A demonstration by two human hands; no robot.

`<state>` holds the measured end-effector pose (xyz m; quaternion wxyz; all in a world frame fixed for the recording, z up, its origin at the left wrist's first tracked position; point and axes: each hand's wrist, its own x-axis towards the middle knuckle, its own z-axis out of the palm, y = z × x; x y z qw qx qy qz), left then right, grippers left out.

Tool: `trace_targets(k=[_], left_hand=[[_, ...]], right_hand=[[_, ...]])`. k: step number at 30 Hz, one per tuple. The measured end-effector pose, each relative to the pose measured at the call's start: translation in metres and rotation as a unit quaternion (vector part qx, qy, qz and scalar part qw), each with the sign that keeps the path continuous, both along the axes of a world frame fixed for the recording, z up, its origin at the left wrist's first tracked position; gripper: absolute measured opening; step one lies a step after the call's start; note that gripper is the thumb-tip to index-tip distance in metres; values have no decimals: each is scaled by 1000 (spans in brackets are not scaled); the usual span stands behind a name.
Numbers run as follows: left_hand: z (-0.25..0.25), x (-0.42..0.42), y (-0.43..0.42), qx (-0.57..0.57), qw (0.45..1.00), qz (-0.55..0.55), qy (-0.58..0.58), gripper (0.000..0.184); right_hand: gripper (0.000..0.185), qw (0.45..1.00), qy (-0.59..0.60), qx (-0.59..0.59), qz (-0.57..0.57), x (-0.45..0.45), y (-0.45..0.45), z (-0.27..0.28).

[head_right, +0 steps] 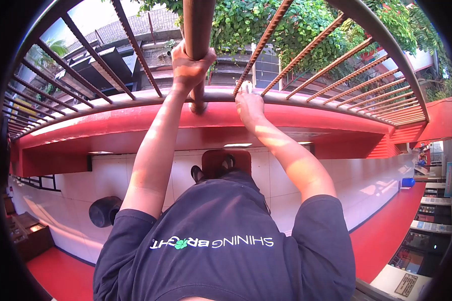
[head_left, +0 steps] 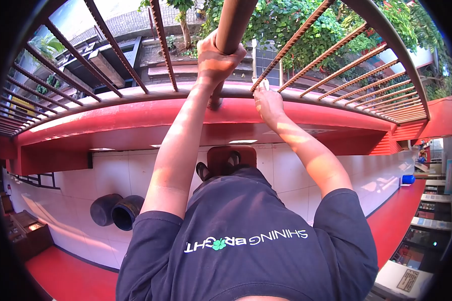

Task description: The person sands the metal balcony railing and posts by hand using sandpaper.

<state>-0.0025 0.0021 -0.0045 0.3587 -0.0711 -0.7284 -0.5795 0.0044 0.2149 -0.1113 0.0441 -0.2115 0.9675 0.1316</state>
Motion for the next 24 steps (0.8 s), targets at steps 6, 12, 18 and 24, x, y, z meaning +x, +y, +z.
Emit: trace_targets(k=[6,12,18,24], left_hand=[[4,0,-2,1,1000,-8,6,18],[-1,3,2,14,1000,1,-9,18],[1,1,2,31,999,-10,0,17],[3,2,0,-12,1000,12,-2,20]], right_hand=[[28,994,63,-61,59,6,13,9],[38,955,76,-284,41,23,34,-25],[34,957,22,-285,-37,2,32,-29],[38,931,-1,-353,-97,36,21,-12]])
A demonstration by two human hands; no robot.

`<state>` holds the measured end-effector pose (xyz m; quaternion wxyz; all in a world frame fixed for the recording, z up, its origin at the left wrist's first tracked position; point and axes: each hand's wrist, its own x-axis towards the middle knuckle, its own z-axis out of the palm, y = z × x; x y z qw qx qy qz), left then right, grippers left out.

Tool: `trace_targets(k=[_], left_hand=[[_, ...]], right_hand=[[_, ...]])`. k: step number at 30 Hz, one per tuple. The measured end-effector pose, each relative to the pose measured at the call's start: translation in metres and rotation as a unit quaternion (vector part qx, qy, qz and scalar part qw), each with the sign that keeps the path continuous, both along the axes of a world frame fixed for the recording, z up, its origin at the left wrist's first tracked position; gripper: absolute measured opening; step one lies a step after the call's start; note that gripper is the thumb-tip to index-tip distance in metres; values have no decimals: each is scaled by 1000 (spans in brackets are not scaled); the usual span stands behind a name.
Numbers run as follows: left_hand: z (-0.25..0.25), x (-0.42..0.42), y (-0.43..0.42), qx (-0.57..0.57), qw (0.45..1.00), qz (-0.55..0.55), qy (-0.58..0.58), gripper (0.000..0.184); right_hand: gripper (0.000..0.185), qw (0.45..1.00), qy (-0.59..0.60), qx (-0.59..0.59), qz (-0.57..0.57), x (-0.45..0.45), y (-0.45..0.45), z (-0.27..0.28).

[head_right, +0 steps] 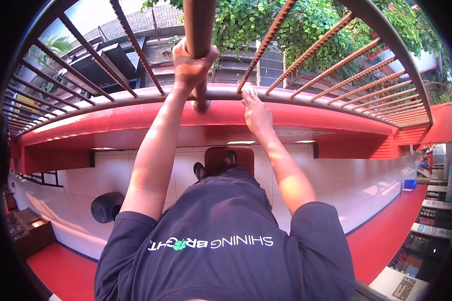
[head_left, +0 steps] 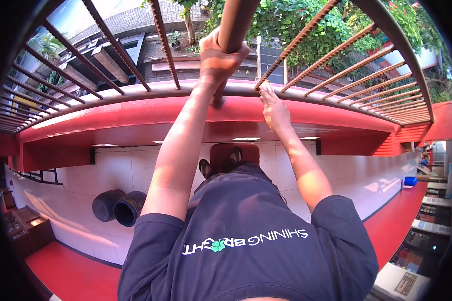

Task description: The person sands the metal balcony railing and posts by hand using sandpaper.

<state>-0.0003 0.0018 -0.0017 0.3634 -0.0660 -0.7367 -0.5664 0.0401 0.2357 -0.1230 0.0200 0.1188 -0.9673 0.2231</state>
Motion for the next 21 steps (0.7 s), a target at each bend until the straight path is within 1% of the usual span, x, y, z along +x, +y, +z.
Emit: trace_targets(k=[1,3,4,5,6,7,8,9,11,12,13,15,16,17,19,20,21], left_hand=[[-2,-1,0,-2,1000,-5,1,20],[-4,0,1,33,999,-19,-15,22],[-1,2,1,40,999,-23,-23,23],[-1,-1,1,39,999,-24,-19,23],[-4,-3,1,22,1000,-13,-7,22],[-3,-3,1,6,1000,-3,4,22],[-3,-1,0,-25,999,13,-18,20],[-1,0,-1,-27,999,11,-22,20],[1,3,1,23,998,-28,-60,20],[2,5,2,46,996,-35,-61,20],[0,5,3,46,996,-36,-61,20],[-1,2,3,27,999,-5,-24,20],[0,2,3,24,1000,-6,-16,20],[1,2,3,25,1000,-3,-13,20],[-1,2,2,17,999,-8,-30,20],[-3,-1,1,5,999,-1,-33,20],[-2,-1,1,5,999,0,-32,20]], right_hand=[[38,1000,1,-2,-5,0,-1,-1],[41,999,44,-2,14,0,0,-2],[46,998,55,5,25,-2,4,-12],[46,998,58,5,24,-8,7,-18],[44,994,93,-30,53,-17,9,-25],[43,987,126,-64,81,-22,6,-18],[38,990,50,-74,113,-32,12,-6],[34,985,-23,-79,154,-47,16,-2],[33,990,-10,-32,140,-49,15,-8],[34,989,67,7,134,-47,20,-30],[34,989,67,7,132,-37,17,-23],[39,997,17,-32,69,-8,10,-9],[46,998,18,-5,67,-5,10,-6],[46,997,20,-3,70,-6,9,-4],[48,997,19,38,62,-6,6,-3],[45,997,36,9,62,-7,7,-10],[45,997,36,8,63,-5,4,-8]])
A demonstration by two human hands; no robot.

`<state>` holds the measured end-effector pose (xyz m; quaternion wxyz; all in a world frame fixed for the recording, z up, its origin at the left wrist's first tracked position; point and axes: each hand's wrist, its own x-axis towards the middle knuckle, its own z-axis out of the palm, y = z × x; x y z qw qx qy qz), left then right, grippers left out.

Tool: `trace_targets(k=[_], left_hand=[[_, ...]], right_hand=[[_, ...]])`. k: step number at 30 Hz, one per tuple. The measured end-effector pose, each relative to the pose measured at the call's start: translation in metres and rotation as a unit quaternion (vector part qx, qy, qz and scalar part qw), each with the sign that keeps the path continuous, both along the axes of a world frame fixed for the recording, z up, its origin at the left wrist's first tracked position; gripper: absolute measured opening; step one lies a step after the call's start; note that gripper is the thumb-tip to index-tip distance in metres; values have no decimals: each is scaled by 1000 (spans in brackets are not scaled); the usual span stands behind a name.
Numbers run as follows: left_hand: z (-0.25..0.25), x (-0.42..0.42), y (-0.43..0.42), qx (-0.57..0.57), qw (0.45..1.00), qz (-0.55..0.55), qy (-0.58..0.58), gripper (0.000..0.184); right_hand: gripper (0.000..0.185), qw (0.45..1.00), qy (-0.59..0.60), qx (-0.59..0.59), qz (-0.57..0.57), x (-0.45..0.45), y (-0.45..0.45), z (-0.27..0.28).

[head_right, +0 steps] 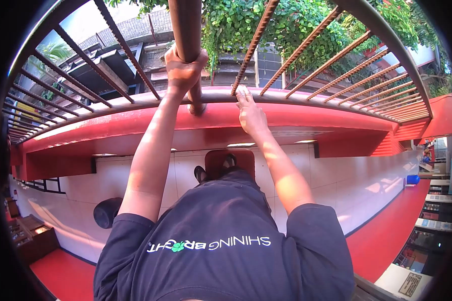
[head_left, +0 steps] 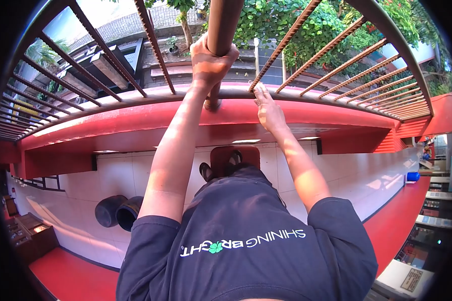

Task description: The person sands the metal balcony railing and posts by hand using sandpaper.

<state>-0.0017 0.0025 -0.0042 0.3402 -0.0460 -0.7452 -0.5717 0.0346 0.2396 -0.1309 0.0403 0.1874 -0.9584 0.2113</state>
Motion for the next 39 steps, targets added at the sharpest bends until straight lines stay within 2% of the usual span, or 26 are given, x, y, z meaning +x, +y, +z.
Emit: trace_targets(k=[5,8,10,12,13,17,21,24,26,29,32,34,35,36,38,39], left_hand=[[1,3,2,29,1000,-9,7,20],[4,5,0,6,1000,-8,7,20],[1,6,1,9,1000,-9,9,21],[1,2,1,13,1000,-5,20,22],[-1,0,1,8,1000,-1,25,22],[2,3,1,8,1000,2,24,22],[-1,3,1,16,1000,-3,-9,23],[-2,-6,0,0,1000,6,16,24],[-1,3,3,40,999,-10,6,22],[1,-1,2,20,999,8,30,22],[0,1,1,11,1000,7,21,21],[-3,1,1,21,999,-5,33,21],[-2,0,2,19,999,1,29,20],[-2,1,3,19,999,0,31,20],[0,2,2,29,1000,-7,-8,23],[-3,-1,2,23,1000,-2,-8,23]], right_hand=[[39,997,-61,34,-46,2,-2,16],[39,992,-75,63,-77,-31,9,18],[36,992,-86,40,-79,-28,9,11],[35,999,-42,25,-12,-14,6,7],[34,995,-86,24,-34,-1,-3,28],[37,999,-22,24,12,-16,11,6],[37,997,-62,27,-28,-7,4,14],[37,999,-44,24,-10,-12,4,15],[38,996,-84,7,-2,-10,3,22],[37,996,-84,6,-6,-15,9,13],[35,998,-27,7,63,-40,21,7],[34,981,-192,-9,-27,-44,20,26],[37,992,-114,39,-37,-40,15,22],[37,992,-111,38,-38,-34,15,12],[39,999,0,32,-13,-17,11,-8],[40,993,-74,84,-48,4,-4,31]])
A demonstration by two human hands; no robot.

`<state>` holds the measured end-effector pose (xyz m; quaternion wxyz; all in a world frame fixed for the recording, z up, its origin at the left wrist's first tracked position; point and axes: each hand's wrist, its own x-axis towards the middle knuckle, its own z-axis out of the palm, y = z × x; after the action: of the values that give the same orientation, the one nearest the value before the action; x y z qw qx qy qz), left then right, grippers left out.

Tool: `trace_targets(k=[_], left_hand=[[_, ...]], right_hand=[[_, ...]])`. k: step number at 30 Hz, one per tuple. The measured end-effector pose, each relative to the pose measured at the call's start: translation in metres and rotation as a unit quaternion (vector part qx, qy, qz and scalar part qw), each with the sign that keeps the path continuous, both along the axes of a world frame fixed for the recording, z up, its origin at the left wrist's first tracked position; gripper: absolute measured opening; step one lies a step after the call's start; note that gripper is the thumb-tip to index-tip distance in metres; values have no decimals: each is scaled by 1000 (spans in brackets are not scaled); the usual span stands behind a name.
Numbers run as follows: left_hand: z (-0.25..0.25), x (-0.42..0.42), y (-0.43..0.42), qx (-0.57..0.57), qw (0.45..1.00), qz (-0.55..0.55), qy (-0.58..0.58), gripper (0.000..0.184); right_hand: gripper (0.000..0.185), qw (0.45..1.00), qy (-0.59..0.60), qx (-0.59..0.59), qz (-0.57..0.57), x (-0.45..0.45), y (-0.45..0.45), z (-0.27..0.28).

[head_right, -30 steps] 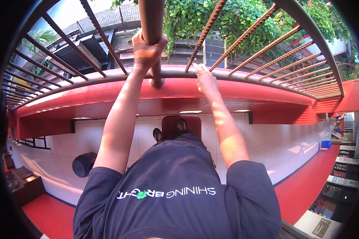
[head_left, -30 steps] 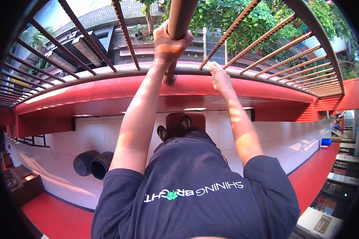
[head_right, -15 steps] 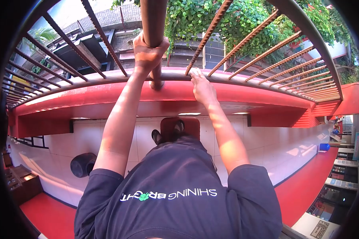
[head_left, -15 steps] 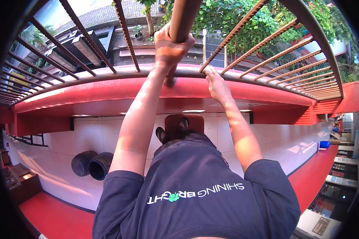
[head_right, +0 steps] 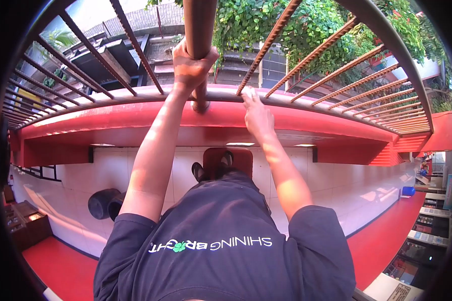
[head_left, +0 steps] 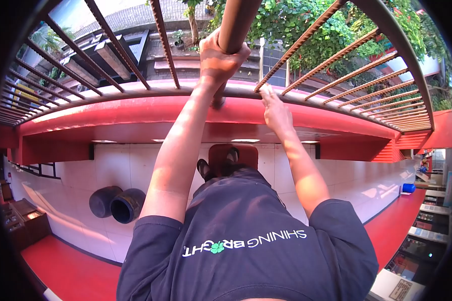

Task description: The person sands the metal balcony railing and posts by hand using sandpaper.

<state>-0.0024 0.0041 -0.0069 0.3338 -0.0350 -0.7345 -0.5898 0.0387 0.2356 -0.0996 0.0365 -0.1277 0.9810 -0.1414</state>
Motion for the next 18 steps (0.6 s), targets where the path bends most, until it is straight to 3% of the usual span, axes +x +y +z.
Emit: trace_targets(k=[3,7,8,13,15,18], left_hand=[[5,5,1,-26,999,18,-8,22],[8,8,4,7,999,18,-39,22],[9,8,4,-2,999,22,-29,23],[0,1,2,-36,998,42,-10,20],[1,2,2,-16,999,28,-20,21],[8,9,4,5,999,17,-38,24]], right_hand=[[39,996,-50,71,-37,8,-7,22],[42,990,-49,121,-58,-16,-21,-12],[42,992,2,115,-50,-5,-24,-12],[42,993,22,112,-35,-14,-12,-10],[44,989,-52,138,-19,-28,-10,-13],[36,995,45,86,-21,13,-13,9]])
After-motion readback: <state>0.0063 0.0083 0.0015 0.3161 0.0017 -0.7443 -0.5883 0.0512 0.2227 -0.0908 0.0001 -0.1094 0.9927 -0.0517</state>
